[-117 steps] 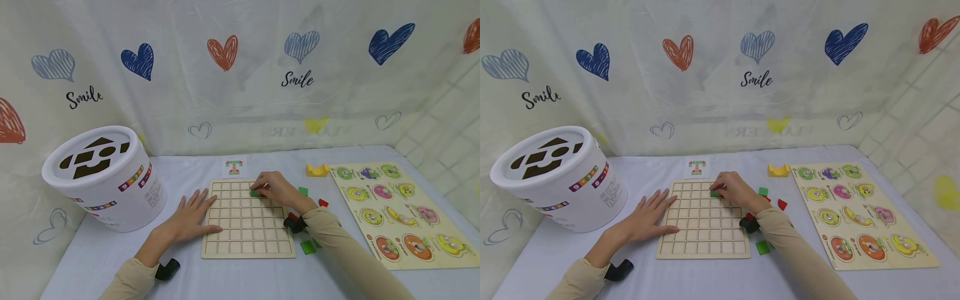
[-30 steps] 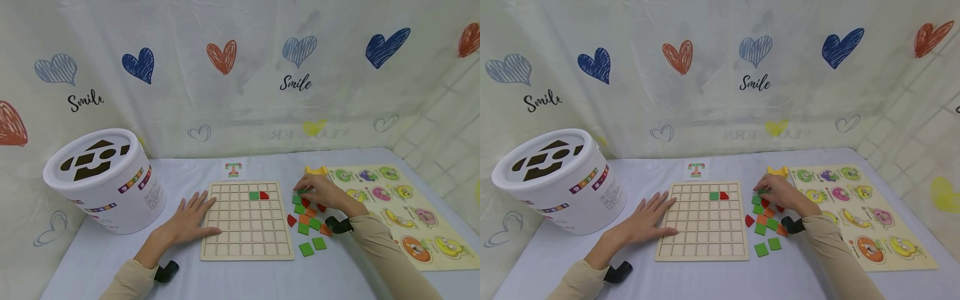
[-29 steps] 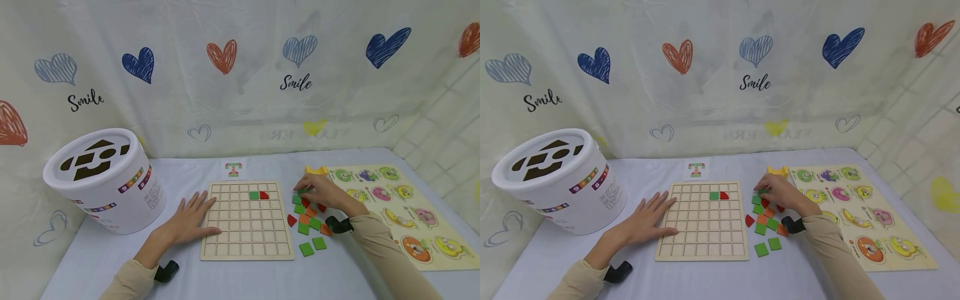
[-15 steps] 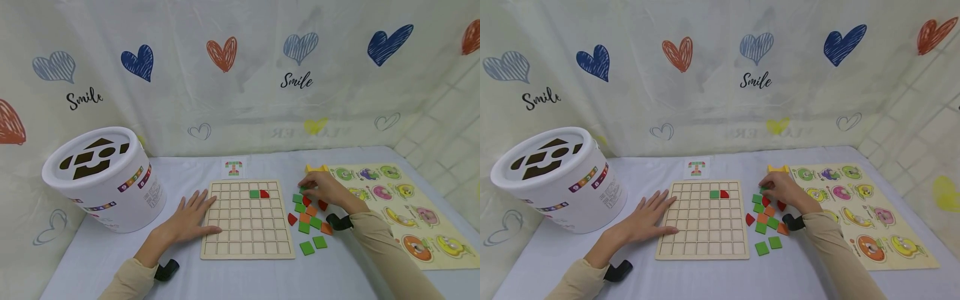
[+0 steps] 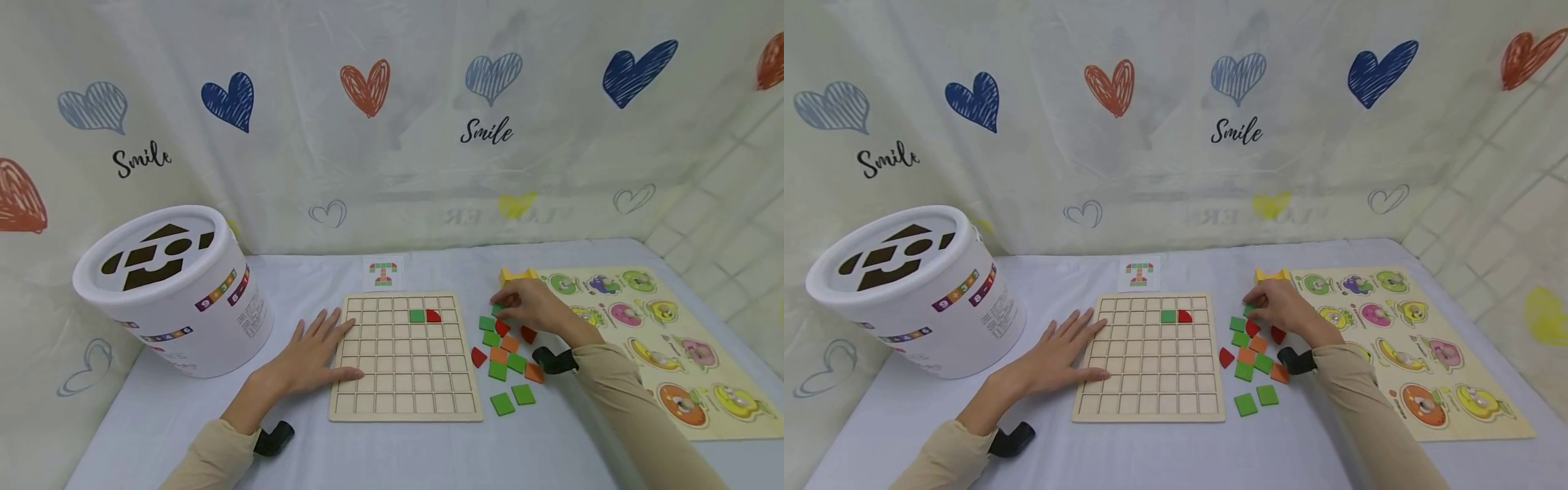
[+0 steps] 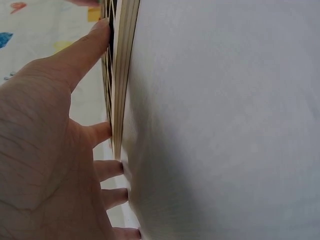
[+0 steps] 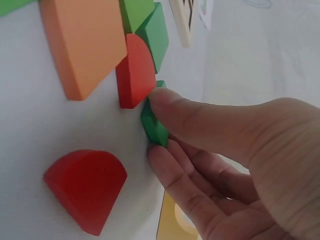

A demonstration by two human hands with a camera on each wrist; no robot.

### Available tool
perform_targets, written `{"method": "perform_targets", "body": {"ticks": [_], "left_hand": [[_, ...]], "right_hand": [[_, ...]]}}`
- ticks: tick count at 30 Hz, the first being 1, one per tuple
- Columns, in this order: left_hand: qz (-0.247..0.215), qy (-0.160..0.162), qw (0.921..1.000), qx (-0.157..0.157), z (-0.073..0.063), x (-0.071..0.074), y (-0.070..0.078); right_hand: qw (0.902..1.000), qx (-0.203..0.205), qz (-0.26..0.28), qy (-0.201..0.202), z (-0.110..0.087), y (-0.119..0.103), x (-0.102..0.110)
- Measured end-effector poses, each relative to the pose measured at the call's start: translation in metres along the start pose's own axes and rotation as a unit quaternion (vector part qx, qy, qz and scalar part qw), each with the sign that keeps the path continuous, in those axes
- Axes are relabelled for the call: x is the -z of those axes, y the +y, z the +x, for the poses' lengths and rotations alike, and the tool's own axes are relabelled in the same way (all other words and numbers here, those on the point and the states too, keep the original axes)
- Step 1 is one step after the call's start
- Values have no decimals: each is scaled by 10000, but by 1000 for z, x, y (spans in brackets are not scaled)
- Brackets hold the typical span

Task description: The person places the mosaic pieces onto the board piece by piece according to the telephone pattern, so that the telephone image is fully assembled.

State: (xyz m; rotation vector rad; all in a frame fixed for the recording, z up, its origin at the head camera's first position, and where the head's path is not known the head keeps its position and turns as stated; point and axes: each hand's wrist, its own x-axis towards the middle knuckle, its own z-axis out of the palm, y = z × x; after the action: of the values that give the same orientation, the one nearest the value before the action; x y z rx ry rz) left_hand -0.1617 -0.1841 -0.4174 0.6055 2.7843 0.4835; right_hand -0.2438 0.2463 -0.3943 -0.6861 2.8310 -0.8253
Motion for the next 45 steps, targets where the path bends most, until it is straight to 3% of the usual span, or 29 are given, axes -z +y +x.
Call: {"method": "perform_targets", "body": {"ticks": [7, 13, 22, 31, 35, 41, 45], "left_hand": [[-27, 14, 10000, -11, 0, 1, 2], [18, 26, 10000, -15, 0, -1, 0], [-3, 43, 10000, -9, 0, -2, -2], [-84, 21, 10000, 1, 0, 0, 0], [-68, 32, 10000, -5, 0, 1, 0], [-16, 37, 10000, -20, 0, 0, -1], [-22, 28, 10000, -24, 0, -1, -1]], "right_hand": [[9999, -140, 37, 22, 0, -1, 2], [9993, -68, 109, 342, -3, -1, 0], [9948, 503, 168, 872, -6, -3, -6], [9826, 1215, 212, 1392, 6, -31, -16], [9794, 1465, 474, 1309, 17, -53, -27], [9733, 1871, 1009, 869, 32, -87, -49], [9681, 1942, 1413, 710, 39, -102, -61]]}}
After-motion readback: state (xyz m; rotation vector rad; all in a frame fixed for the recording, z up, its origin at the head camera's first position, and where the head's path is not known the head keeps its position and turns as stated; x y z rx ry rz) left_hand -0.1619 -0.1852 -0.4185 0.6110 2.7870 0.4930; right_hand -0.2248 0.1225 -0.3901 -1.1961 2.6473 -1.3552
